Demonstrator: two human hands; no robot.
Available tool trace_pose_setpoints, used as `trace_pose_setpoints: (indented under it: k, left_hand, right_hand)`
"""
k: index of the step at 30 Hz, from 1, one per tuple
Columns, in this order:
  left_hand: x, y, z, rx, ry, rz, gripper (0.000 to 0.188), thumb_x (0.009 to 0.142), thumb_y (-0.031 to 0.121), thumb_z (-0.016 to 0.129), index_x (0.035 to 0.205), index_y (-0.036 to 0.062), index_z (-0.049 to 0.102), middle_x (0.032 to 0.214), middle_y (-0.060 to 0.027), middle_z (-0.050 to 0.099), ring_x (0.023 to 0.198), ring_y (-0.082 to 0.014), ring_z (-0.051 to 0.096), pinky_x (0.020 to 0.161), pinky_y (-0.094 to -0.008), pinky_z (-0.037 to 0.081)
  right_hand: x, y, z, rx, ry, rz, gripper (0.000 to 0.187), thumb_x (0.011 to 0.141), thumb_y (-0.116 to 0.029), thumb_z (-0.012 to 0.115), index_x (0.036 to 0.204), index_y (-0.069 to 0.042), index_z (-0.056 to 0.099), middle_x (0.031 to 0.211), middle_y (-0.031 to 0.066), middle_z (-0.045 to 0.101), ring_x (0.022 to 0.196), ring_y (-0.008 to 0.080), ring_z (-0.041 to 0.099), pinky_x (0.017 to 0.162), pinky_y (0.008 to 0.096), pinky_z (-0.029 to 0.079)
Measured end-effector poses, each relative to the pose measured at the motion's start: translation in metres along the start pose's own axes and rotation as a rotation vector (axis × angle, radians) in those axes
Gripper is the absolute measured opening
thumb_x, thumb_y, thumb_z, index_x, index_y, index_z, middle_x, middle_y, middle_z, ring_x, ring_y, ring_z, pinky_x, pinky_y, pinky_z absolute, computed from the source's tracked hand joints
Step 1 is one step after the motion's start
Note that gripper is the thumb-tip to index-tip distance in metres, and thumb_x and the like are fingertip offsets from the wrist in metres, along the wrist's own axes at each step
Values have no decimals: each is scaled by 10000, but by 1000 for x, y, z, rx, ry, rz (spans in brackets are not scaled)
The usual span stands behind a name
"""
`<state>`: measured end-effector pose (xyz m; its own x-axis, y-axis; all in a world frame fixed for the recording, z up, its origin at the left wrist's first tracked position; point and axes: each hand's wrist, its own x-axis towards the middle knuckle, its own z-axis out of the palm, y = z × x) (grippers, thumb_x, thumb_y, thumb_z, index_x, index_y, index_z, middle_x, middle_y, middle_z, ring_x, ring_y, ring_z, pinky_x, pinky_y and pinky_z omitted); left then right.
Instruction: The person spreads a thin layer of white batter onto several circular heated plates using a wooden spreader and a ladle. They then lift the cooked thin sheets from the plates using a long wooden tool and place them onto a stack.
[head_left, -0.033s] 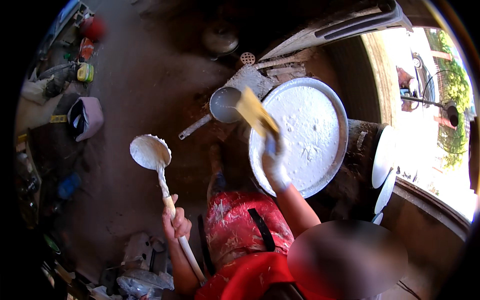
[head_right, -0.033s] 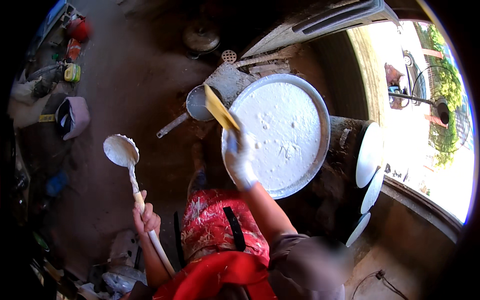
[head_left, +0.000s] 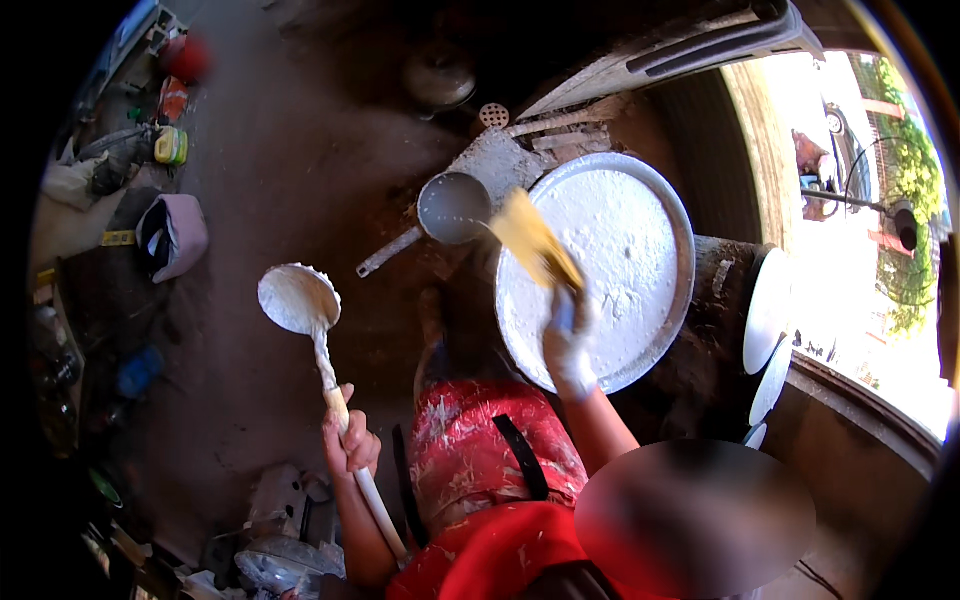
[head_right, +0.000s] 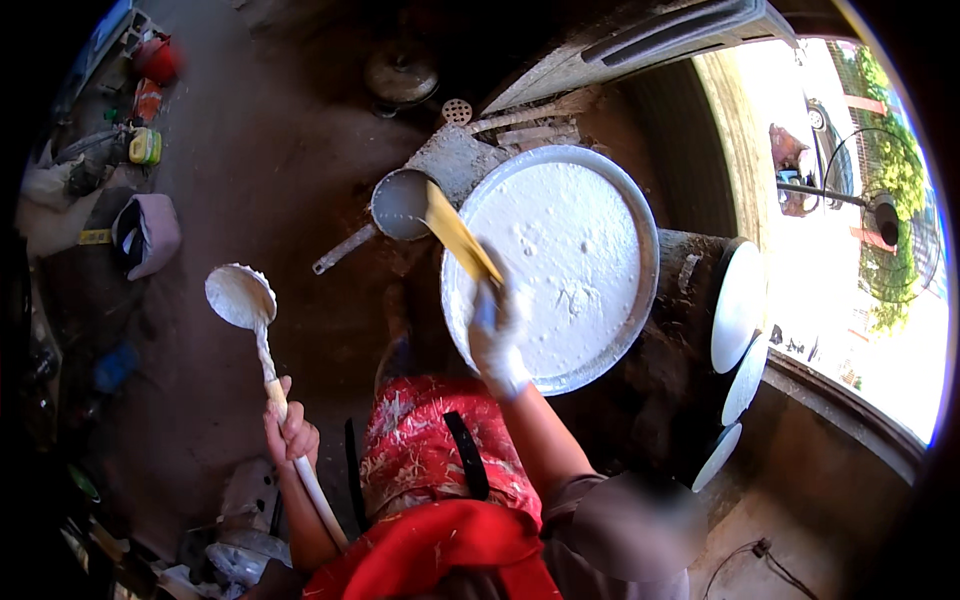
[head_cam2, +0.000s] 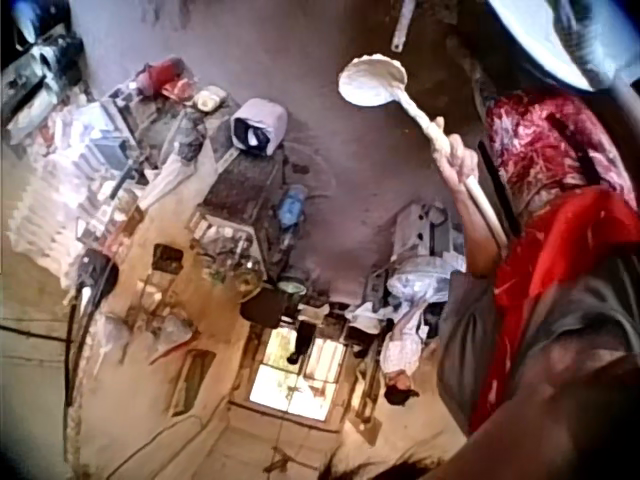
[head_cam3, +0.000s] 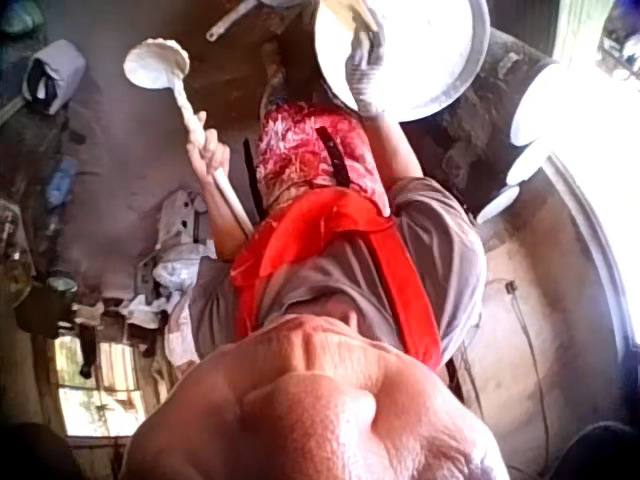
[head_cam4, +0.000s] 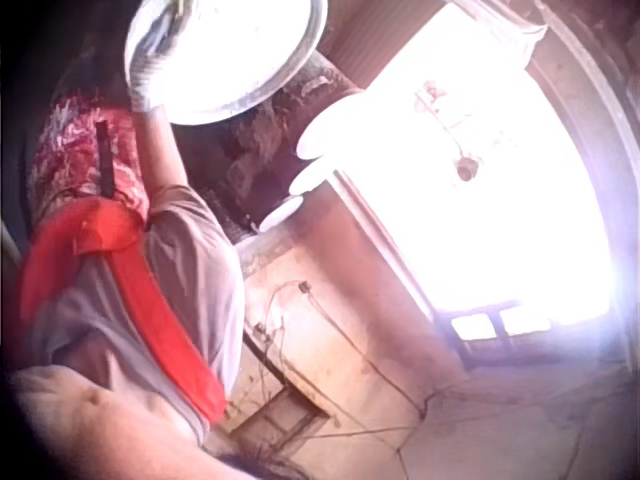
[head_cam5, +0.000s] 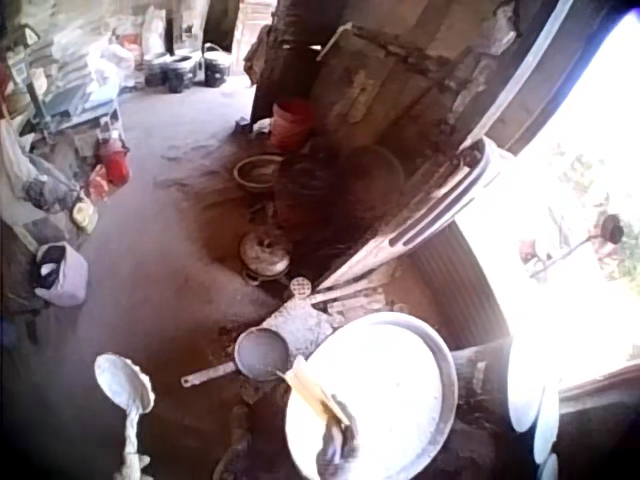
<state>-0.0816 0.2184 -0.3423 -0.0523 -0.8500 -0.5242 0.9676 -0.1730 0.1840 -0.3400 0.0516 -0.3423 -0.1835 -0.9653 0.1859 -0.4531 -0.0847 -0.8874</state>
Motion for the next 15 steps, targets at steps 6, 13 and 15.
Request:
trace_pose_setpoints:
  k: [6,13,15]
  left_hand:
    - [14,-1,23,60,-44,-40,418,935,247,307,1280,14,274,561,12,364,283,-13,249,264,-158,230]
    - [25,-13,31,54,-66,-20,414,932,227,301,1284,12,258,567,-3,377,280,-19,278,263,-161,242]
    - [25,-18,33,34,-99,-2,430,938,225,295,1301,11,213,592,-18,387,289,-24,307,268,-157,259]
  right_hand:
    - [-26,44,-22,-574,-285,-20,350,692,-81,609,1038,-109,565,882,132,608,729,334,562,675,387,434]
    - [-24,106,21,-742,-463,13,533,760,-177,525,1237,-14,353,920,205,555,785,361,536,683,456,428]
    - [43,127,30,-787,-332,36,418,783,-175,497,1161,-18,414,886,224,553,798,367,536,681,451,432]
